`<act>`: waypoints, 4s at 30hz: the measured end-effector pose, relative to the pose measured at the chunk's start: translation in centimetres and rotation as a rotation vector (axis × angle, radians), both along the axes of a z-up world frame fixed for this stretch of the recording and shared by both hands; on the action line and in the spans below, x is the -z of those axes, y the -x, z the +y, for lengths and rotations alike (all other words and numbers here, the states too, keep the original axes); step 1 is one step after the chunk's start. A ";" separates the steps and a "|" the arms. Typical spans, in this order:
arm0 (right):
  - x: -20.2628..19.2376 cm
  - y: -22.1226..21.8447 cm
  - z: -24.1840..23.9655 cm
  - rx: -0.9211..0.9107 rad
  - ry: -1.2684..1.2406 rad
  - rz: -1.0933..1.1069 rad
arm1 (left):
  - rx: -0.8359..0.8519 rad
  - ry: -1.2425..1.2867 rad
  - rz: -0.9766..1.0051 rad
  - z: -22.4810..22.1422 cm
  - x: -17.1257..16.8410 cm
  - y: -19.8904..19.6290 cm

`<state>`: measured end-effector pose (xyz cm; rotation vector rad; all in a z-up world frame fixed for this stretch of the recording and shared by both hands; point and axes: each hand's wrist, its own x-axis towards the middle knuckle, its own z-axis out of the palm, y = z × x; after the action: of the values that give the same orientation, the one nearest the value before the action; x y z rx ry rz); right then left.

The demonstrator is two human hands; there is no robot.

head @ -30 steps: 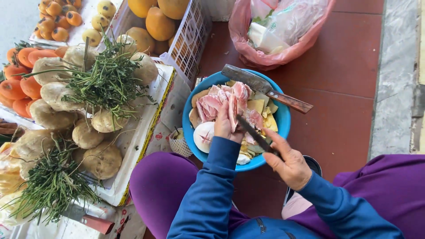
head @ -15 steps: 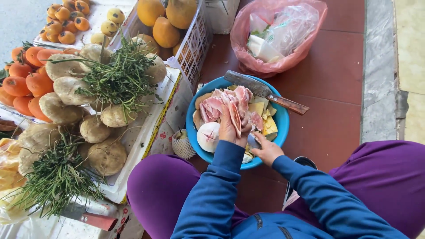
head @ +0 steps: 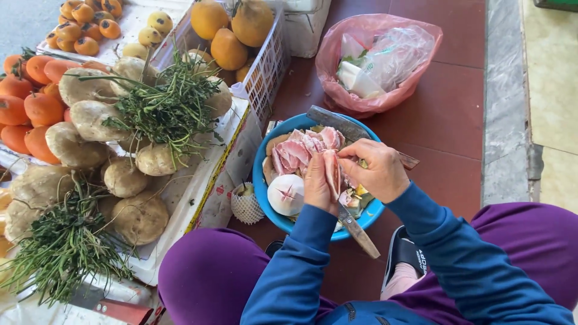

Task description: Slicing raw meat with a knife and placing the slices into a blue bowl at a market stall.

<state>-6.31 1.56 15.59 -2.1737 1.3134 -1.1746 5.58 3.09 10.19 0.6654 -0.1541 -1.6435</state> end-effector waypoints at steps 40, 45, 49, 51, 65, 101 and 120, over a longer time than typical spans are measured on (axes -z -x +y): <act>0.8 2.3 1.1 0.269 -0.263 0.058 | -0.004 0.345 -0.807 2.1 0.7 0.6; 0.3 1.9 1.6 0.229 -0.324 0.034 | 0.076 0.355 -0.798 1.5 5.1 2.2; 0.6 2.2 1.5 0.243 -0.323 0.082 | 0.051 0.292 -0.671 0.9 6.3 3.0; 0.9 2.1 1.8 0.271 -0.313 0.097 | 0.025 0.286 -0.669 1.1 6.3 3.1; 2.5 1.7 2.0 0.327 -0.267 -0.102 | -0.001 0.180 -0.418 1.3 4.7 2.6; 8.0 -2.7 3.5 0.140 -0.743 -0.610 | -0.336 0.208 -0.313 0.0 3.4 -0.1; 6.4 -2.9 3.8 0.082 -0.412 -0.164 | -0.314 -0.098 -0.012 -1.6 4.2 -0.8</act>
<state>-3.39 5.40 9.18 -1.7117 1.4347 -0.9822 6.34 1.51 5.97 0.7344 0.0228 -1.3514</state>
